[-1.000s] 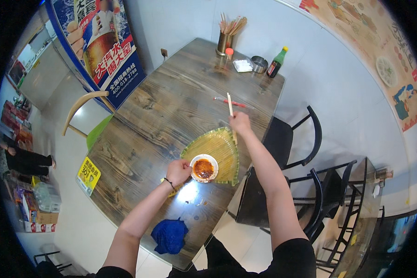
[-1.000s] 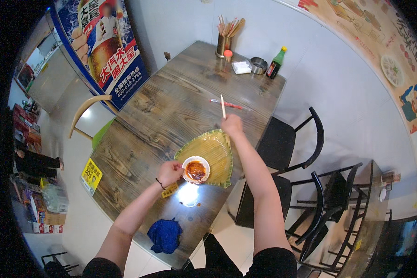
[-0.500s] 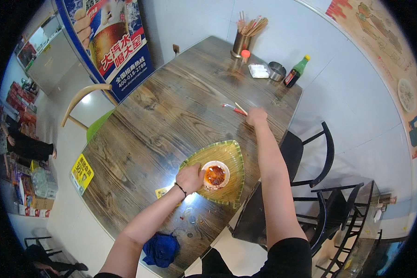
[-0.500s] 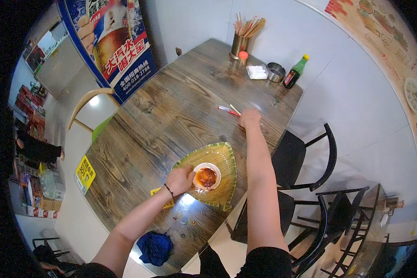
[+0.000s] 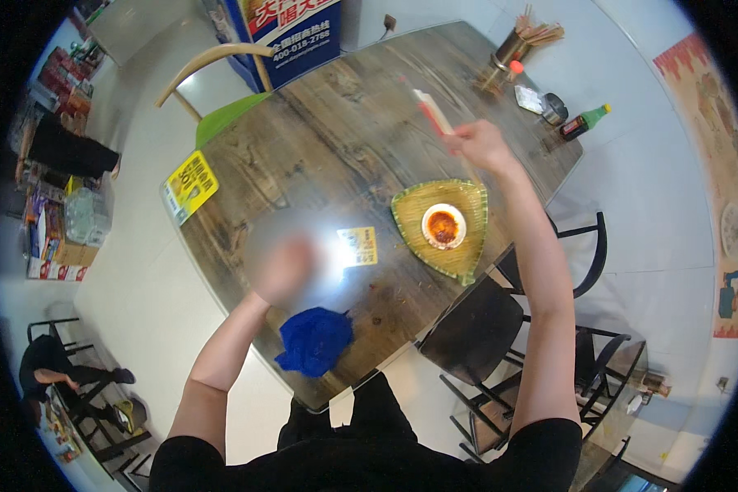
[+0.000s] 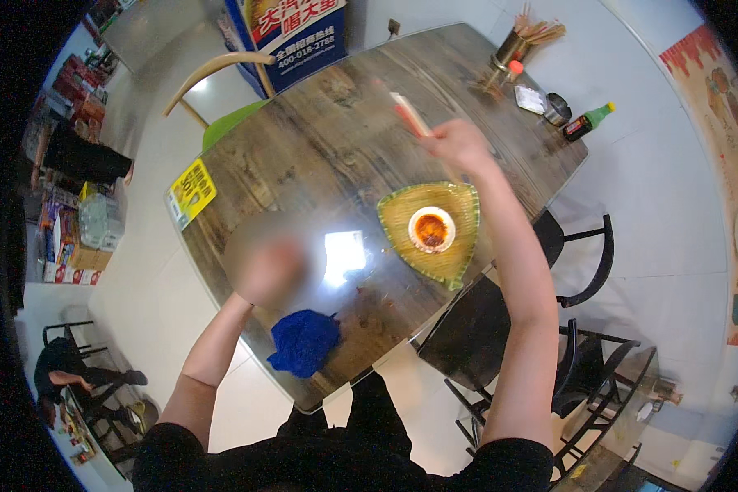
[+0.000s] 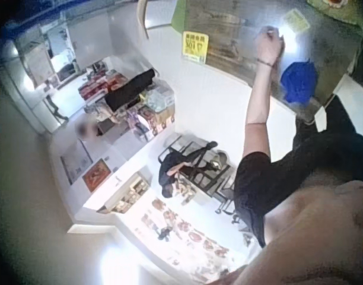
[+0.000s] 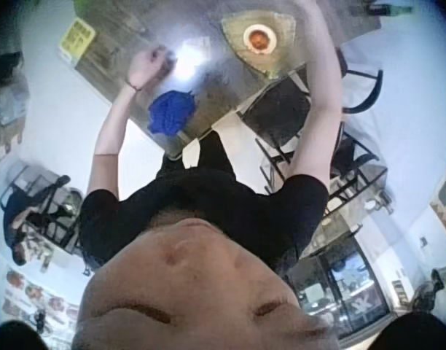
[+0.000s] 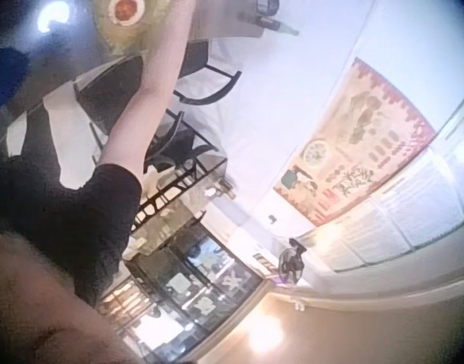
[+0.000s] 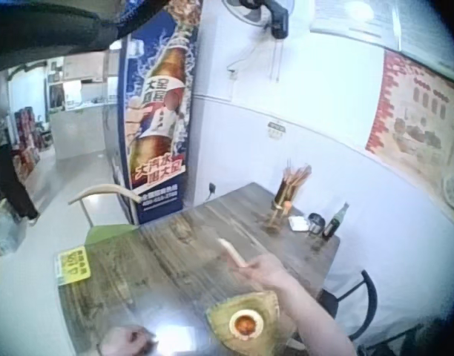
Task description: The person cleans a dining table by removing a small bowl and wiping the surface with a blue cloth. They then return to the kitchen area, place the bowl and a leaf-shaped tray in the sink, and wash both items with a sponge under running water.
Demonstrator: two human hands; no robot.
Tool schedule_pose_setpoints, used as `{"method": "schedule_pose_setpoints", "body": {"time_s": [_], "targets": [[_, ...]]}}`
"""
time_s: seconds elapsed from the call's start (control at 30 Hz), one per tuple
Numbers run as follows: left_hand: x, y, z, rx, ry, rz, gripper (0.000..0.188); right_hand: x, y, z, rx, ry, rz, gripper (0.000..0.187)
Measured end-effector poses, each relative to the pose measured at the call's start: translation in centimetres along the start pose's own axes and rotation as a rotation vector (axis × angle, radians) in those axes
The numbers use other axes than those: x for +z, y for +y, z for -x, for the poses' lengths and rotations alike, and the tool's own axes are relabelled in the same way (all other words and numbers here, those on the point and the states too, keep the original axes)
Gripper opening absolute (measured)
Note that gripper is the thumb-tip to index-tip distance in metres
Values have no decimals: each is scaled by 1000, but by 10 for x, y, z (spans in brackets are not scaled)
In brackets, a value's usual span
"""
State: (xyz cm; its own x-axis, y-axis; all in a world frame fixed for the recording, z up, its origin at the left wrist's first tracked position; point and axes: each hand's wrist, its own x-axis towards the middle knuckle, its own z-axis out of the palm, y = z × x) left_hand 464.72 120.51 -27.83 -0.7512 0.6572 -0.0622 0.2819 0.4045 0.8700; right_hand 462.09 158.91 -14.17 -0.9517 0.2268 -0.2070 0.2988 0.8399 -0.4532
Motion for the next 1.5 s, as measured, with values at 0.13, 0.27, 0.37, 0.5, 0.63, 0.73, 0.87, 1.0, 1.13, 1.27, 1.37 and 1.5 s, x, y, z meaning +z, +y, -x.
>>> {"method": "schedule_pose_setpoints", "body": {"time_s": [0.13,0.27,0.37,0.5,0.63,0.73,0.87,1.0,1.13,1.27,1.37,1.5], "targets": [[-66,-7,86,-8,326,48,21,79,-150,39,-278,-209,-450,18],[-125,-19,167,-356,478,106,23,196,-279,93,-367,-373,-744,11],[-158,-40,244,-541,646,299,26,300,-347,139,-373,-607,-1180,15],[-191,-91,349,-622,768,217,26,433,-402,195,-502,-182,-913,27],[-179,-148,432,-744,901,281,22,588,-371,186,-397,82,-547,17],[-144,-211,478,-815,901,318,23,658,-341,167,-304,86,-499,14],[-97,-265,482,-849,828,349,24,716,-312,138,-210,-29,-265,14],[-68,-295,454,-777,770,431,25,793,-266,105,-130,-105,-500,18],[-67,-299,428,-737,693,456,23,827,-240,100,-84,-178,-165,37],[-71,-283,392,-651,627,469,20,795,-237,136,48,-37,-559,27],[-93,-250,375,-643,621,451,19,643,-341,217,-255,119,-591,26],[-89,-148,293,-281,694,326,21,430,-342,289,-145,255,-759,33]]}}
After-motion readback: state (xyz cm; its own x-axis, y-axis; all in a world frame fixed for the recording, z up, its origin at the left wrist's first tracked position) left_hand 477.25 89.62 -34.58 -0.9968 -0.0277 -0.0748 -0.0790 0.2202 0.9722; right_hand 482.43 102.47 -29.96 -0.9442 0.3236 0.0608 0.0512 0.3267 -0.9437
